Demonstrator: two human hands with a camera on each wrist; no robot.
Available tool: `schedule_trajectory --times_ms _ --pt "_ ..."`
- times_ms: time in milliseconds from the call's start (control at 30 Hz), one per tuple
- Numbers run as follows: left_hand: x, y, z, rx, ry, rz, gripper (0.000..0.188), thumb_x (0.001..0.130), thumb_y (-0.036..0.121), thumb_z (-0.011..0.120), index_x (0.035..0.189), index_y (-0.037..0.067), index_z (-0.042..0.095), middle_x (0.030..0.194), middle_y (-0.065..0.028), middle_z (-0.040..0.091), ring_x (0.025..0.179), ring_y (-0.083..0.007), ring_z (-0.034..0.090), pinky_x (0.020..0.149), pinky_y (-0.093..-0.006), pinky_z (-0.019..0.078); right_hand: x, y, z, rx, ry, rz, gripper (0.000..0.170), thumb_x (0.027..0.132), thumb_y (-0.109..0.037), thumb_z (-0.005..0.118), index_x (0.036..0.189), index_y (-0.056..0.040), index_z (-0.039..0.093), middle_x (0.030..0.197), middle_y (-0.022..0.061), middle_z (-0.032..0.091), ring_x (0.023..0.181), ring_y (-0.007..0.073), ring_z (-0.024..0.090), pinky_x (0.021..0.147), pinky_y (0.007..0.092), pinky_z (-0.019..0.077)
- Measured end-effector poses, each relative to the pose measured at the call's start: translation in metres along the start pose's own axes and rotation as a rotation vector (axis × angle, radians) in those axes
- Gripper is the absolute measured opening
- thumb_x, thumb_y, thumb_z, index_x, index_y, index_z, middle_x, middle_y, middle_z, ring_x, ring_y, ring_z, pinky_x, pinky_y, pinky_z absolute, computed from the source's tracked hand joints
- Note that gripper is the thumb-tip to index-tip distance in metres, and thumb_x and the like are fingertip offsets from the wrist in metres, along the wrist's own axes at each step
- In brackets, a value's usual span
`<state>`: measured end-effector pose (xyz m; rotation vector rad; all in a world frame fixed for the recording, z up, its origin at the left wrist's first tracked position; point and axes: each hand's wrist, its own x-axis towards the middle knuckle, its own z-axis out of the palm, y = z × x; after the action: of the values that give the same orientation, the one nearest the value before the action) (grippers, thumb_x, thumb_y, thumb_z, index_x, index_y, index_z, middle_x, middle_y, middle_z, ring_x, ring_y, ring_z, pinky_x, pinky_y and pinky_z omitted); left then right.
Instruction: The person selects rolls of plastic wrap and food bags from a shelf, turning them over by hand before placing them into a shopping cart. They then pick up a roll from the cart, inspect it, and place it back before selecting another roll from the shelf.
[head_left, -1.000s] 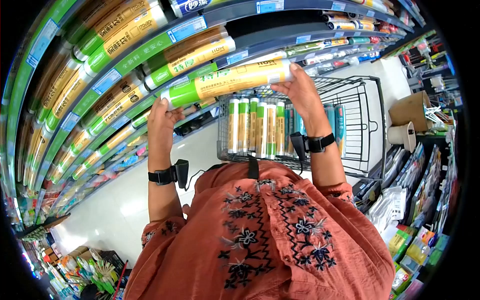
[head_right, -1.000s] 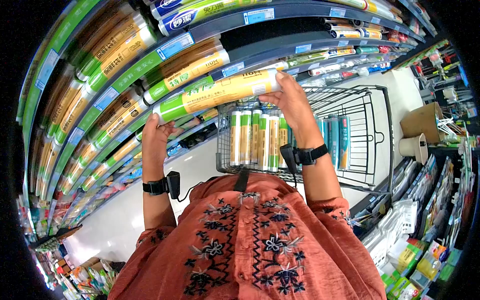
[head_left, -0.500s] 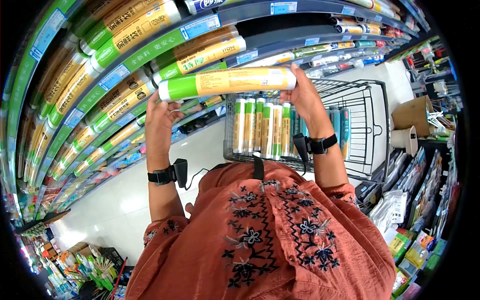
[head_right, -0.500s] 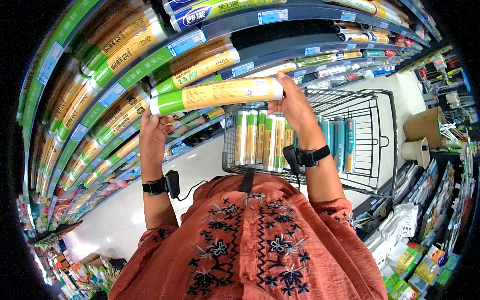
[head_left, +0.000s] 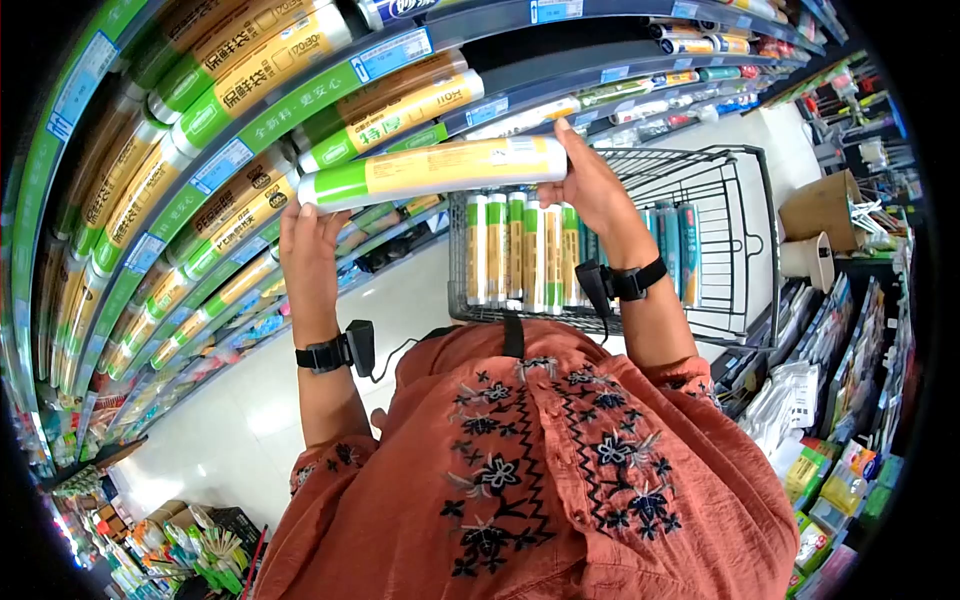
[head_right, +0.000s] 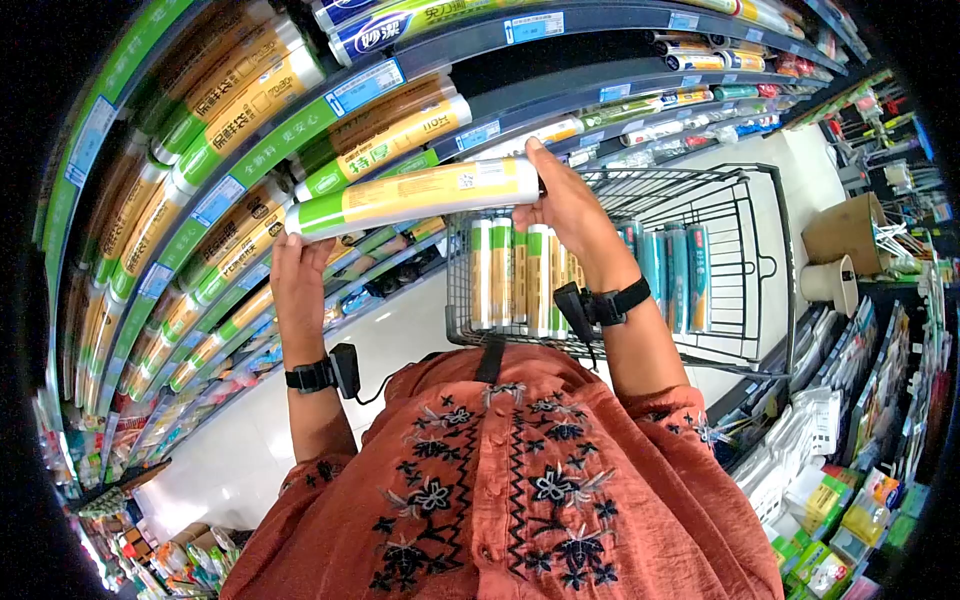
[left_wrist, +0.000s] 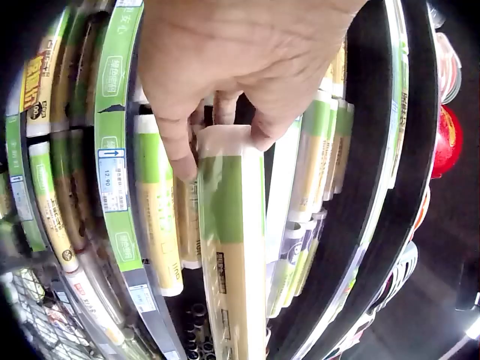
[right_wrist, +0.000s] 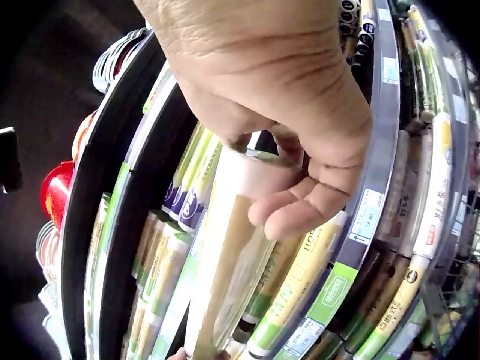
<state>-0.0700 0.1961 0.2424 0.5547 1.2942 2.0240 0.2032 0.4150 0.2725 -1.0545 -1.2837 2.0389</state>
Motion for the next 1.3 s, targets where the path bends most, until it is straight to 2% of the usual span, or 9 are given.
schedule_trajectory --times_ms 200,567,667,767,867,900,1067,1167,1300 --pt "0.002 0.006 -0.003 0.014 0.005 0.021 0.052 0.100 0.026 0.057 0.138 -0.006 0.044 0.123 -0.0159 0.061 0.112 -0.0241 0.063 0.100 -0.0400 0.0506 0.003 0.001 0.006 0.025 -0.055 -0.068 0.049 0.103 -0.045 0.049 0.116 0.0010 0.061 0.090 0.0129 0.067 0.073 0.0202 0.065 0.066 0.0341 0.0565" --pt "-0.005 0.014 -0.012 0.044 0.007 0.006 0.046 0.100 0.026 0.055 0.134 -0.004 0.049 0.124 -0.0142 0.061 0.112 -0.0234 0.061 0.101 -0.0397 0.0507 0.001 0.006 0.011 0.085 -0.116 -0.117 0.048 0.101 -0.028 0.049 0.140 -0.0008 0.047 0.106 0.0142 0.065 0.080 0.0216 0.066 0.075 0.0340 0.0568" --pt "-0.007 0.014 -0.014 0.056 0.002 0.010 0.046 0.099 0.024 0.055 0.136 -0.004 0.048 0.126 -0.0141 0.059 0.115 -0.0244 0.060 0.103 -0.0406 0.0500 0.004 0.010 0.005 0.039 -0.192 -0.155 0.055 0.097 -0.030 0.052 0.142 0.0000 0.043 0.117 0.0161 0.060 0.090 0.0235 0.066 0.083 0.0381 0.0571" --pt "-0.011 0.021 -0.012 0.011 -0.039 0.018 0.051 0.097 0.020 0.054 0.141 -0.004 0.042 0.129 -0.0153 0.057 0.119 -0.0260 0.059 0.104 -0.0424 0.0495 -0.007 0.002 0.016 0.061 -0.199 -0.262 0.057 0.093 -0.025 0.053 0.143 -0.0003 0.042 0.133 0.0183 0.049 0.108 0.0282 0.062 0.091 0.0425 0.0564" --pt "-0.014 0.031 -0.005 -0.009 -0.039 0.030 0.057 0.096 0.013 0.051 0.146 -0.007 0.033 0.135 -0.0184 0.052 0.120 -0.0280 0.059 0.105 -0.0434 0.0492 -0.008 0.000 0.015 0.017 -0.223 -0.255 0.059 0.090 -0.020 0.054 0.145 -0.0012 0.041 0.141 0.0176 0.040 0.123 0.0318 0.054 0.099 0.0460 0.0537" --pt "-0.015 0.033 -0.004 -0.010 -0.030 0.035 0.059 0.095 0.011 0.049 0.147 -0.009 0.030 0.138 -0.0198 0.050 0.120 -0.0287 0.059 0.104 -0.0436 0.0492 -0.009 -0.001 0.015 0.023 -0.228 -0.254 0.059 0.089 -0.019 0.054 0.144 -0.0014 0.041 0.140 0.0173 0.040 0.123 0.0320 0.054 0.100 0.0467 0.0528" --pt "-0.019 0.042 0.000 0.000 -0.020 0.055 0.059 0.093 0.010 0.050 0.147 -0.006 0.032 0.140 -0.0190 0.047 0.128 -0.0293 0.053 0.108 -0.0455 0.0464 -0.010 -0.001 0.013 0.074 -0.264 -0.278 0.056 0.087 -0.015 0.054 0.140 -0.0028 0.044 0.139 0.0160 0.043 0.126 0.0323 0.051 0.105 0.0508 0.0486" --pt "-0.021 0.045 0.004 -0.006 -0.015 0.059 0.060 0.090 0.007 0.049 0.147 -0.005 0.032 0.143 -0.0191 0.044 0.131 -0.0299 0.050 0.109 -0.0455 0.0452 -0.002 0.009 0.005 0.137 -0.290 -0.312 0.052 0.086 -0.006 0.051 0.138 -0.0045 0.048 0.133 0.0138 0.049 0.123 0.0284 0.054 0.103 0.0473 0.0514" --pt "-0.023 0.047 0.007 -0.018 -0.040 0.071 0.060 0.089 0.005 0.048 0.147 -0.004 0.034 0.144 -0.0182 0.044 0.133 -0.0298 0.048 0.111 -0.0458 0.0433 -0.003 0.010 0.001 0.171 -0.302 -0.295 0.049 0.085 -0.006 0.052 0.134 -0.0060 0.050 0.131 0.0128 0.051 0.125 0.0268 0.053 0.106 0.0488 0.0468"
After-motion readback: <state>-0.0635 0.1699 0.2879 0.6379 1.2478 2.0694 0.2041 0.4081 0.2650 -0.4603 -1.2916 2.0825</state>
